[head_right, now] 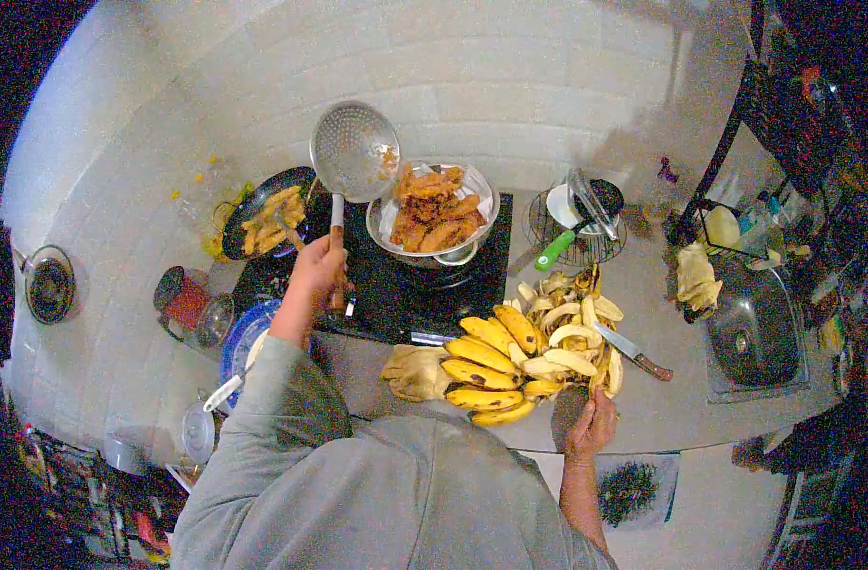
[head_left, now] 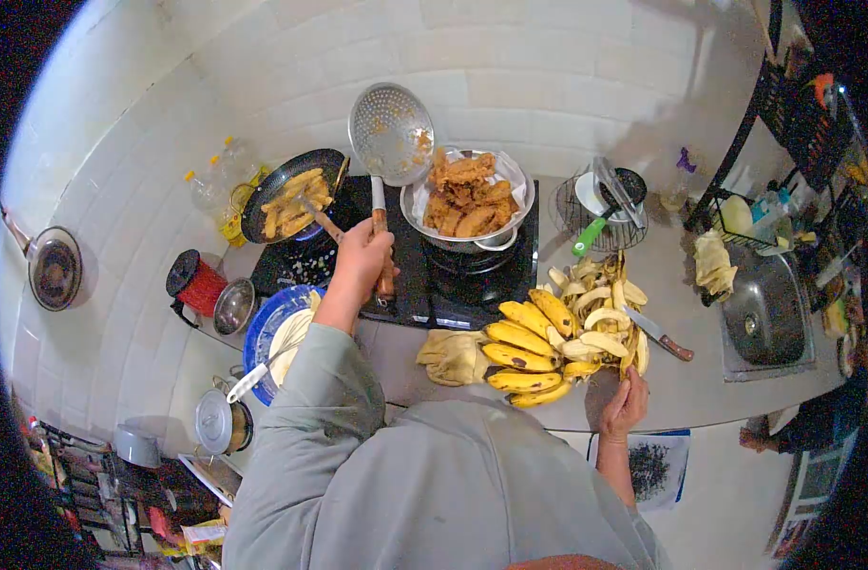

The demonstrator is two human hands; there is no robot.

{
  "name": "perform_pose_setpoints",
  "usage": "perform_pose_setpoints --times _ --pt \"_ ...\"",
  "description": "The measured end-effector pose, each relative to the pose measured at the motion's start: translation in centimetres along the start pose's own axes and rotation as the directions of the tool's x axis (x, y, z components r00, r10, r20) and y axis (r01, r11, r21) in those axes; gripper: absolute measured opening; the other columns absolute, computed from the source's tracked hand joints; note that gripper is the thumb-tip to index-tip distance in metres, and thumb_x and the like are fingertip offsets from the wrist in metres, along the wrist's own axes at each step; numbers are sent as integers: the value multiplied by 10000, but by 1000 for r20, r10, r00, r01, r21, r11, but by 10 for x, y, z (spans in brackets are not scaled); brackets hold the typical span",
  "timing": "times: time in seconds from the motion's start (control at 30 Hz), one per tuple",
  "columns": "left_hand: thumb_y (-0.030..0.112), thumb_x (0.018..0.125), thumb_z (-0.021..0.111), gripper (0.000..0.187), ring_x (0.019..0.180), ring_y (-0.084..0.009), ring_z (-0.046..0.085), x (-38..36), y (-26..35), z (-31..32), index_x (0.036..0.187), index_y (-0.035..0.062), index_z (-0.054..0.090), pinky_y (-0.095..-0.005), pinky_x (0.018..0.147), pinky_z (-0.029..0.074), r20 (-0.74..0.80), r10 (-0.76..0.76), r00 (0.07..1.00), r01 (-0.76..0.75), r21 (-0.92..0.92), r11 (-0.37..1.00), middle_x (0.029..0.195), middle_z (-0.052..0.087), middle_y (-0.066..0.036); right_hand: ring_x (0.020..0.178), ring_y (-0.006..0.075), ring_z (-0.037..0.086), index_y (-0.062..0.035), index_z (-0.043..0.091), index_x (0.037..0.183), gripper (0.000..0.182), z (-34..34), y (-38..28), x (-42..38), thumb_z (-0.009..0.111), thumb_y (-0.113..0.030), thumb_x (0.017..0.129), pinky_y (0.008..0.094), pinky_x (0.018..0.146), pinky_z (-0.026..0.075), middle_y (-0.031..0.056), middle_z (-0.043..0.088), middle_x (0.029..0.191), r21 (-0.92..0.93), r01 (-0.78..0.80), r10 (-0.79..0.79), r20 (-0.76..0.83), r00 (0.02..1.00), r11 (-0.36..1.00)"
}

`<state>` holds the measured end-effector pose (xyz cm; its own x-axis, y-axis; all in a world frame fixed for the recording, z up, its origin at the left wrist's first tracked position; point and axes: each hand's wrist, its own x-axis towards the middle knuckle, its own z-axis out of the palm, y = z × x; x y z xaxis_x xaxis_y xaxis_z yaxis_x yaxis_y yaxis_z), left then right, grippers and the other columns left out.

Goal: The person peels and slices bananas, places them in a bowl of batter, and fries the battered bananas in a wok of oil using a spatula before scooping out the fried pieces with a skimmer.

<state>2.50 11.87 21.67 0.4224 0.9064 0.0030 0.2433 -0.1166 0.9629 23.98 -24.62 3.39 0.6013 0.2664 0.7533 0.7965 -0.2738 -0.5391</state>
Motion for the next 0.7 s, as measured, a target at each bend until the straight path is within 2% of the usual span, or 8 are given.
perform_pose_setpoints --times 0.03,0.27,0.37,0.53,0.7 --pt "103 811 497 70 514 -120 482 -5 6 -1 840 38 495 -300 465 503 28 -18 999 19 -51 999 661 454 -9 759 263 561 44 586 1034 222 0 1 -1 472 -72 882 333 689 451 150 588 839 -1 0 0 0 1000 1000" --pt "108 815 499 77 527 -120 483 -15 15 -3 857 43 501 -298 478 505 37 -36 999 38 -71 997 685 462 -11 762 263 565 44 589 1036 223 3 7 -4 469 -64 883 330 693 455 152 594 855 9 16 -16 -15 1000 1000" --pt "126 822 497 93 532 -119 484 -16 13 -1 872 47 507 -292 482 505 110 13 994 -2 -100 995 690 463 -9 762 267 566 40 590 1037 220 -1 1 0 473 -63 882 332 692 455 153 597 861 -23 16 -16 -8 1000 1000" --pt "149 821 503 121 531 -96 471 -24 15 2 891 51 512 -280 493 508 227 15 974 48 -270 962 688 457 3 760 271 562 30 592 1041 219 -1 3 -2 479 -67 880 340 693 451 149 596 857 -19 13 -13 -10 1000 1000" --pt "135 813 500 110 533 -97 479 -17 7 4 874 44 511 -280 485 508 100 43 994 -29 -140 990 675 450 6 772 265 556 17 593 1057 233 -3 -4 0 473 -89 888 344 710 445 143 593 852 -45 -19 20 14 1000 999"
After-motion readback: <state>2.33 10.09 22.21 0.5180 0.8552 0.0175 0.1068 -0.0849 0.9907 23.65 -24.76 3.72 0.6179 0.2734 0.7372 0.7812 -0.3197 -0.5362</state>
